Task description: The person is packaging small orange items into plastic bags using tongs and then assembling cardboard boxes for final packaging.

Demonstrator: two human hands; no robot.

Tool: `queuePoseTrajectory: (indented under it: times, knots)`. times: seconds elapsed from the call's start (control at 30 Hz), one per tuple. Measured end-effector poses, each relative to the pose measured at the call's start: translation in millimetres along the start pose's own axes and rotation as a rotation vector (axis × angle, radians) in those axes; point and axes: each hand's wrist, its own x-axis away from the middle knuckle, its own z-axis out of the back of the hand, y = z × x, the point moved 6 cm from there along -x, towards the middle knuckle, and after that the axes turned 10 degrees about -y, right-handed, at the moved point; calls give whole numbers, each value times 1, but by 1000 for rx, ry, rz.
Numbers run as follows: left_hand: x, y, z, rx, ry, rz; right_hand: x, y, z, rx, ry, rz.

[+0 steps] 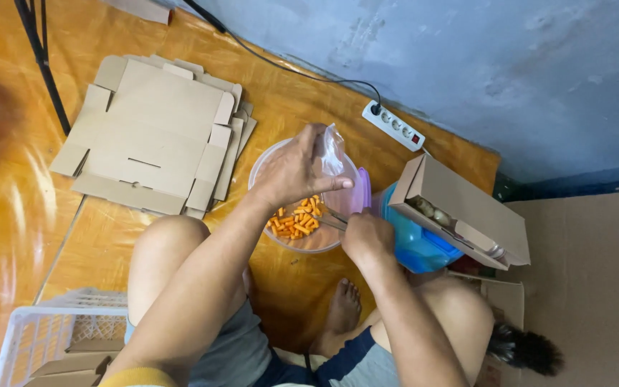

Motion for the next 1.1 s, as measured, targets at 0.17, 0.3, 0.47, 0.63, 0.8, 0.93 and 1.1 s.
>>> queuePoseTrajectory:
  times: [0.17, 0.3, 0.47, 0.63, 0.8, 0.93, 1.1]
  knots:
    - [-1, 5, -4, -22, -30, -35, 10, -13, 22, -34, -80, -30]
    - [1, 7, -2, -120, 16, -93, -23, -17, -2, 4, -148, -60]
    - [0, 1, 0, -216, 160, -254, -27, -22, 1, -51, -217, -79]
    - [-1, -11, -3, -230, 212, -306, -19, -24, 13, -130, -211, -78]
    - [-4, -13, -4, -177, 191, -269, -3, -30, 32, -212, -206, -93]
    - [-4, -17, -3, -153, 150, -210, -14, -17, 19, -174, -203, -99]
    - [2, -17, -2, -68, 104, -118, -3, -30, 23, -145, -226, -76]
